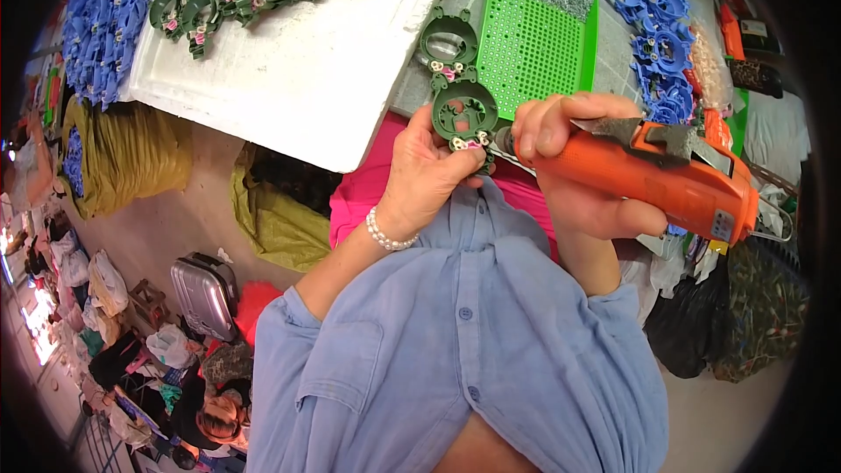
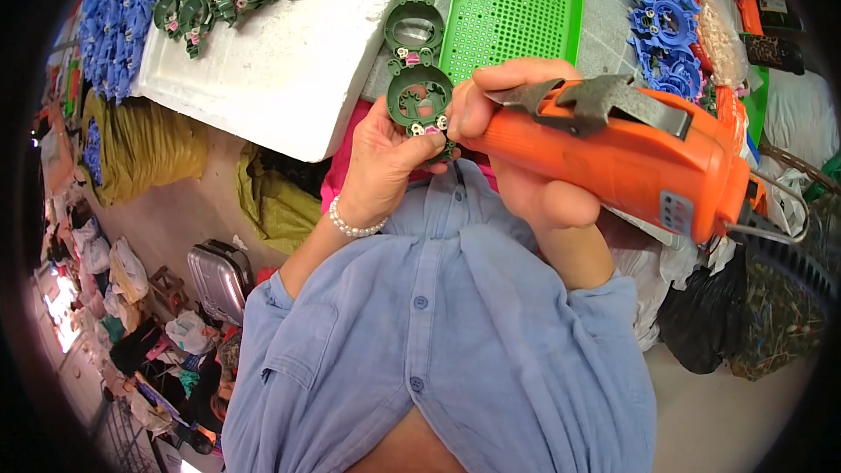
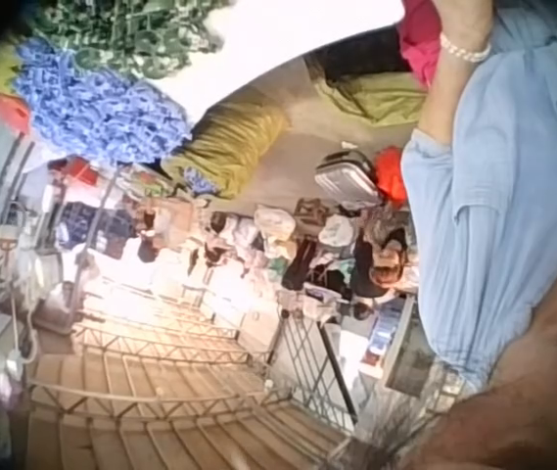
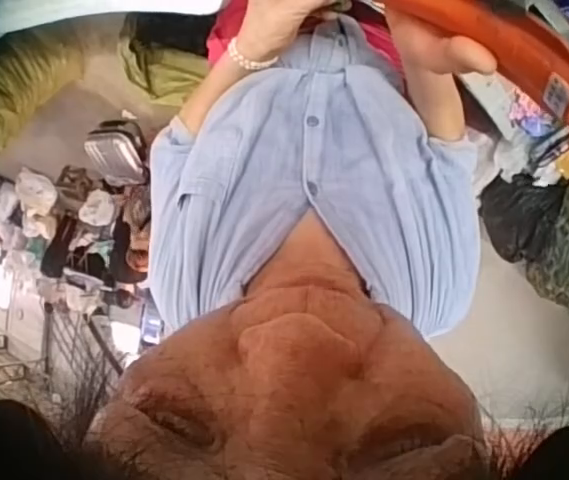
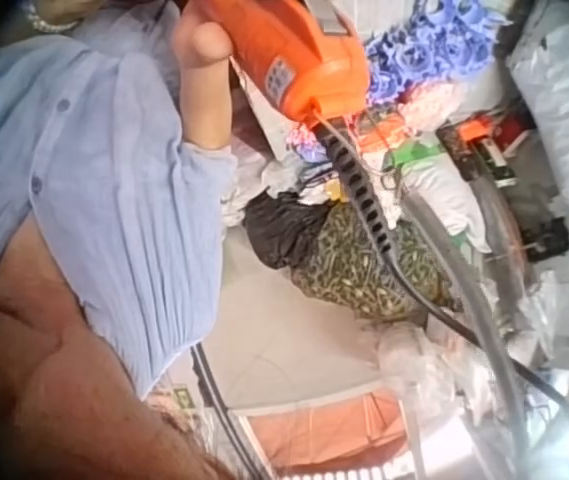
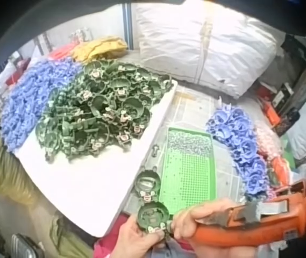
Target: The person assembles plastic toy components by placing small pieces onto plastic frames and fastening them with screws using an electric screwdriver.
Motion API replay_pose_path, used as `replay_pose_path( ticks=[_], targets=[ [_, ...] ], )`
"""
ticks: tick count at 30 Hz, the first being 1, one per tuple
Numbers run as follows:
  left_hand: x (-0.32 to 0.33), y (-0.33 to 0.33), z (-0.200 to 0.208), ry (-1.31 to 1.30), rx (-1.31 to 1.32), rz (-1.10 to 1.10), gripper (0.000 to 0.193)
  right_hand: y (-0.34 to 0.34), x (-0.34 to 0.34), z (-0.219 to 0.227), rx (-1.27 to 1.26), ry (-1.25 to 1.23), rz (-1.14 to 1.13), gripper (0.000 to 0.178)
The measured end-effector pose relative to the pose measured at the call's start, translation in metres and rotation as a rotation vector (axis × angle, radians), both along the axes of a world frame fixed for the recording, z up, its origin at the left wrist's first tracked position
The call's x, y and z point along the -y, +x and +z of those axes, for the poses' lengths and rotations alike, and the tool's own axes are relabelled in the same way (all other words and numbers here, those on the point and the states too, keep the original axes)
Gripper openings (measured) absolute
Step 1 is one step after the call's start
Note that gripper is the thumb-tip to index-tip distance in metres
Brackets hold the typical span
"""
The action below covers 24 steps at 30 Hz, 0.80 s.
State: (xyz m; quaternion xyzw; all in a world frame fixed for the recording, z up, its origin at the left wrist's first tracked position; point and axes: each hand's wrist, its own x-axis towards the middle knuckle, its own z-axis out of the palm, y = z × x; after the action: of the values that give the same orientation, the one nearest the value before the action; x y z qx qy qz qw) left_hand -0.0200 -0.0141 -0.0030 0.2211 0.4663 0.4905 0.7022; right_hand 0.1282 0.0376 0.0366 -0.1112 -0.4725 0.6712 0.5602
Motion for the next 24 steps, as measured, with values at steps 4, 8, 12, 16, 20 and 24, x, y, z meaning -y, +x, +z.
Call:
replay_pose_path(
  ticks=[4,8,12,16,20,24],
  targets=[
    [0.001,0.001,-0.002,0.024,0.003,-0.002,0.036,-0.004,0.003,-0.006,0.039,0.004,-0.067,0.1],
    [0.003,0.009,0.001,-0.002,-0.023,0.07,0.036,-0.001,0.002,-0.01,0.091,0.086,-0.034,0.095],
    [0.003,0.01,-0.001,0.011,-0.018,0.107,0.037,-0.003,0.009,-0.003,0.169,0.046,-0.055,0.093],
    [0.001,0.008,-0.002,-0.009,0.035,0.076,0.037,-0.001,0.002,-0.006,0.074,0.041,-0.037,0.097],
    [0.003,0.004,-0.007,-0.044,0.099,0.056,0.04,0.015,-0.008,0.006,0.075,0.195,-0.043,0.1],
    [0.002,0.003,-0.002,-0.062,0.145,0.042,0.038,0.03,-0.014,0.005,0.051,0.172,-0.127,0.101]
  ],
)
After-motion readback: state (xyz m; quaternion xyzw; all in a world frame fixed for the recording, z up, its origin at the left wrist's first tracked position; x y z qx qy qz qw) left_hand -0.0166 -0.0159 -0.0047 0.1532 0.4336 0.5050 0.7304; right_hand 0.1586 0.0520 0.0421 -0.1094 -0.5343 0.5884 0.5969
